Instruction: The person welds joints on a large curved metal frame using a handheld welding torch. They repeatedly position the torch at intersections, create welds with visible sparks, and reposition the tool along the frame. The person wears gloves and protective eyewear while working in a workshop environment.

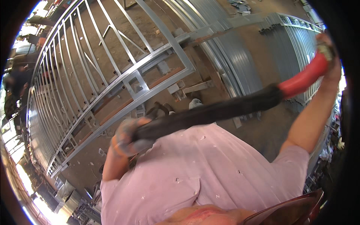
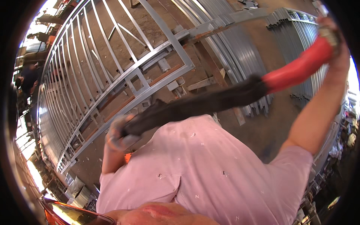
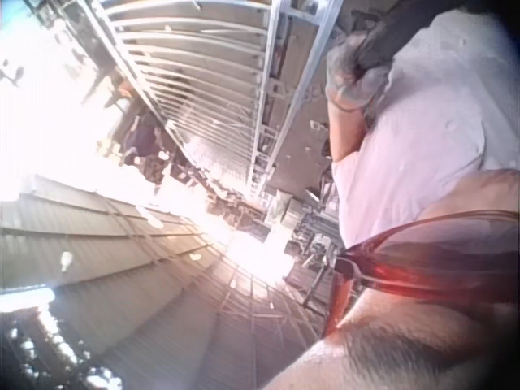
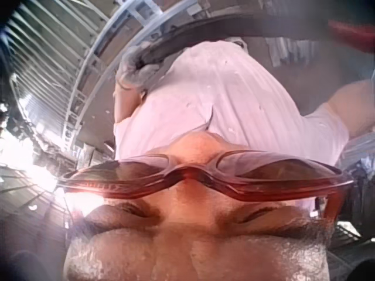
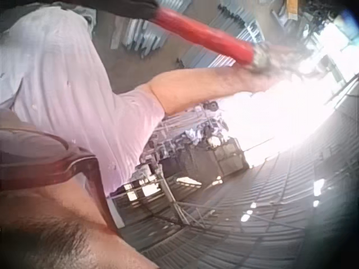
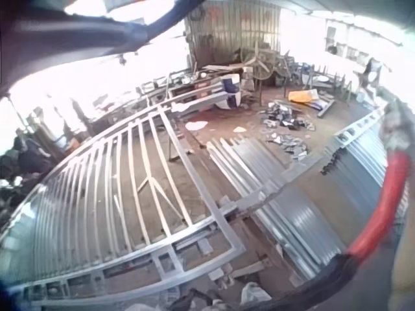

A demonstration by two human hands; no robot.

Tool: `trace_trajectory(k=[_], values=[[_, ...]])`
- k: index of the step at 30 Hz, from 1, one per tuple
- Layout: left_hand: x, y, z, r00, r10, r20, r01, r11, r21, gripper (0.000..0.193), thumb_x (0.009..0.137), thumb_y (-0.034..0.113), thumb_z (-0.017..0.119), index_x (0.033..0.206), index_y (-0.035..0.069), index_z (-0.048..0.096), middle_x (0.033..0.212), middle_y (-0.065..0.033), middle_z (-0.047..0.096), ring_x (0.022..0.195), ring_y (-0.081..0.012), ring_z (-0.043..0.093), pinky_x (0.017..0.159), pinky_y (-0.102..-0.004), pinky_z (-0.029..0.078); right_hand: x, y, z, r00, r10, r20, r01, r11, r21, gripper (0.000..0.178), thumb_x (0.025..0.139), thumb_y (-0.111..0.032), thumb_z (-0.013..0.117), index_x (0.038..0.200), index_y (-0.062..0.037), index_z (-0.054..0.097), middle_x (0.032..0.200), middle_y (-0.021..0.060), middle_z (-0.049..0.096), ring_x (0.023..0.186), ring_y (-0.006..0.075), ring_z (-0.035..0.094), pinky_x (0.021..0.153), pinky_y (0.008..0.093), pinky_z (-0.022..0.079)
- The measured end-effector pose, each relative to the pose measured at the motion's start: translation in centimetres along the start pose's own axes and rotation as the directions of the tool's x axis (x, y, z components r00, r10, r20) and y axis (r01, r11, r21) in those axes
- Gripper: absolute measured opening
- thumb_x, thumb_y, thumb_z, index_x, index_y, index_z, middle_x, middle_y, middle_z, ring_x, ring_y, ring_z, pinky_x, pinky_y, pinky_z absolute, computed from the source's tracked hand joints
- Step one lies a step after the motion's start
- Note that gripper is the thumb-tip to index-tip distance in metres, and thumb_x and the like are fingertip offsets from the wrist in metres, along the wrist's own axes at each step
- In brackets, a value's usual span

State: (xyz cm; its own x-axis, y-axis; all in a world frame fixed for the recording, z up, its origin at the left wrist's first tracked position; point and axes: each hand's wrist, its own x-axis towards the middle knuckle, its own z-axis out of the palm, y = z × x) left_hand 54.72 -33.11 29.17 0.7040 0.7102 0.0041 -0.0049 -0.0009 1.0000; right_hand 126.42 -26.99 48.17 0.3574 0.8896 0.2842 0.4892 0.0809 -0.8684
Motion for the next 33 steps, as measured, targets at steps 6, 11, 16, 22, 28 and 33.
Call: trace_trajectory(k=[6,11,16,22,28,33], values=[[-13.7,10.3,-3.8,0.805,-0.163,-0.571,0.444,0.803,0.397,0.082,0.079,0.049,0.099,0.142,0.007,0.067,0.116,-0.0116,0.071,0.086,-0.0193,0.071,0.068,-0.0312,0.058,-13.1,15.5,24.3,0.717,0.513,0.471,-0.512,-0.070,0.856,0.031,0.114,-0.030,0.057,0.105,-0.0033,0.068,0.085,0.0087,0.075,0.094,0.0336,0.074,0.098,0.0547,0.060],[-11.2,22.8,-2.5,0.698,-0.035,-0.715,0.701,0.237,0.673,0.048,0.084,0.019,0.077,0.127,-0.001,0.072,0.116,-0.0099,0.074,0.106,-0.0251,0.070,0.096,-0.0404,0.057,-17.7,18.0,35.2,0.361,0.503,0.785,-0.587,-0.532,0.611,0.026,0.110,-0.029,0.061,0.105,-0.0042,0.067,0.089,0.0098,0.072,0.088,0.0340,0.072,0.094,0.0542,0.061],[-12.3,31.3,-2.0,0.714,0.097,-0.694,0.661,0.235,0.713,0.032,0.099,0.008,0.066,0.129,-0.004,0.069,0.123,-0.0167,0.074,0.113,-0.0272,0.070,0.098,-0.0405,0.059,-17.3,18.1,38.6,0.229,0.428,0.874,-0.672,-0.580,0.460,0.031,0.108,-0.037,0.066,0.108,-0.0067,0.061,0.105,0.0123,0.071,0.098,0.0325,0.071,0.094,0.0520,0.060],[-2.0,34.3,2.3,0.773,0.251,-0.583,0.500,0.326,0.802,0.046,0.096,0.023,0.076,0.131,-0.007,0.069,0.113,-0.0200,0.074,0.105,-0.0304,0.071,0.095,-0.0446,0.059,-16.0,18.0,40.5,0.191,0.345,0.919,-0.622,-0.682,0.385,0.038,0.110,-0.040,0.059,0.126,-0.0073,0.070,0.116,0.0085,0.076,0.101,0.0244,0.073,0.091,0.0454,0.059],[1.8,35.8,1.8,0.814,0.017,-0.581,0.554,0.279,0.784,0.061,0.091,0.042,0.080,0.124,-0.008,0.069,0.110,-0.0195,0.073,0.103,-0.0307,0.070,0.091,-0.0452,0.057,-15.6,19.7,41.6,0.142,0.356,0.923,-0.587,-0.721,0.369,0.035,0.109,-0.041,0.061,0.119,-0.0090,0.072,0.106,0.0071,0.077,0.093,0.0236,0.073,0.083,0.0457,0.060],[-0.2,34.8,-3.0,0.803,0.568,-0.181,0.322,-0.158,0.934,0.065,0.101,0.066,0.052,0.073,0.009,0.067,0.057,-0.0248,0.059,0.046,-0.0362,0.056,0.046,-0.0485,0.052,-15.6,20.3,42.2,0.078,0.345,0.935,-0.561,-0.760,0.327,0.032,0.108,-0.042,0.064,0.101,-0.0112,0.071,0.088,0.0064,0.074,0.078,0.0259,0.071,0.076,0.0461,0.060]])
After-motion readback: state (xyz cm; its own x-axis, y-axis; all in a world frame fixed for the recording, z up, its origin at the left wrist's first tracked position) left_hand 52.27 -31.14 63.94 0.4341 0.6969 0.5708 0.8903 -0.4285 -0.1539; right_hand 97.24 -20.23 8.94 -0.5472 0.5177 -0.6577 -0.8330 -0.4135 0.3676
